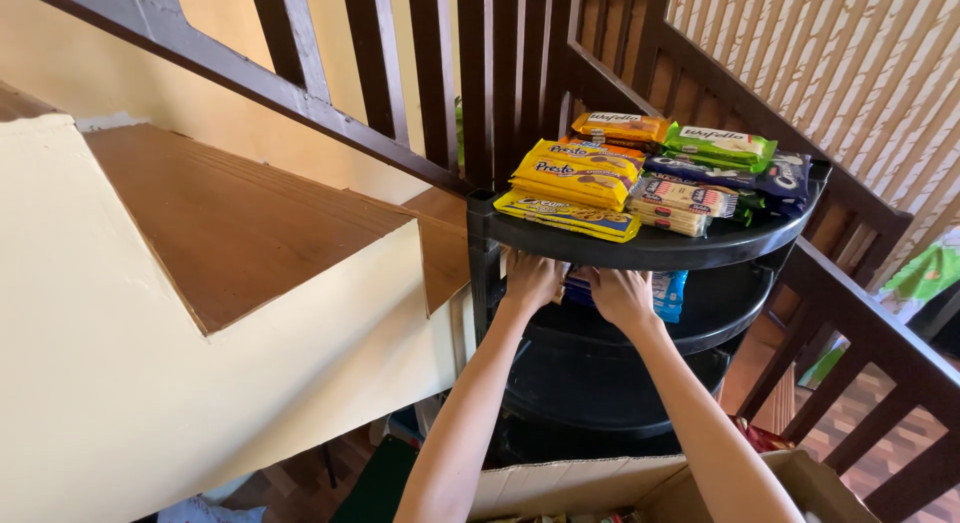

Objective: The person organizes various snack packets and coffee sachets from a cardboard box onto a black rotating shelf. They pick up items like coffee mate and instant coffee, inspect them, and place them on the shelf.

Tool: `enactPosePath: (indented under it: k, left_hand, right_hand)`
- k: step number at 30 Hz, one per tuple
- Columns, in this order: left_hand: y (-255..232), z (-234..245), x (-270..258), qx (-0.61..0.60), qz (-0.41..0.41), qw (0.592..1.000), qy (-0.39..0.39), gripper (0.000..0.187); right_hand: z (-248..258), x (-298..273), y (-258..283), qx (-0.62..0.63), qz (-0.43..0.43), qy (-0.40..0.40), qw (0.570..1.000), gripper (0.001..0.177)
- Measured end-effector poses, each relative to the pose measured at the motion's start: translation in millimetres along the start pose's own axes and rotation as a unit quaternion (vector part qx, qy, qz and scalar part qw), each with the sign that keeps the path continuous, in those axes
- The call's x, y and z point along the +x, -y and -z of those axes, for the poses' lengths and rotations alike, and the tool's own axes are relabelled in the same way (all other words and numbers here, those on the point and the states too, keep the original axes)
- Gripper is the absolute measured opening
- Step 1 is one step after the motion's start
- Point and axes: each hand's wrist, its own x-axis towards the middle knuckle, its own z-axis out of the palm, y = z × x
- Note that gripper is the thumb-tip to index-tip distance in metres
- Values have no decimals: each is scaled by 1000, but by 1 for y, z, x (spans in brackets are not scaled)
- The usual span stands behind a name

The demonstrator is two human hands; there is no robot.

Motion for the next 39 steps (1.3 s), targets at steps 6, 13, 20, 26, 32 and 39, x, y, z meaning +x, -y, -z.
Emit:
enactPosePath:
  k: [6, 13, 20, 26, 32, 39]
  left_hand:
    - [-78, 93, -30, -45, 65, 992, 98, 25]
    - [-133, 130, -157, -194, 32, 980, 0, 19]
    - [-130, 94, -314, -148, 101, 943, 280, 6]
    - [-121, 47, -382, -95, 186, 795, 569, 26]
    - [-103, 30, -399, -38, 330, 710, 621, 73]
    - [-71, -39, -450, 21, 477, 590, 651, 127]
  right_hand:
    - [45, -44, 34, 101, 65, -113, 986, 29]
    - [76, -162, 70, 193, 41, -41, 979, 20]
    - [32, -280, 60, 282, -6, 307, 909, 17]
    - [-69, -367, 65, 192, 19, 620, 760, 31]
    - [-160, -437, 84, 55, -11, 692, 719, 53]
    - [-170, -432, 81, 148, -102, 680, 711, 48]
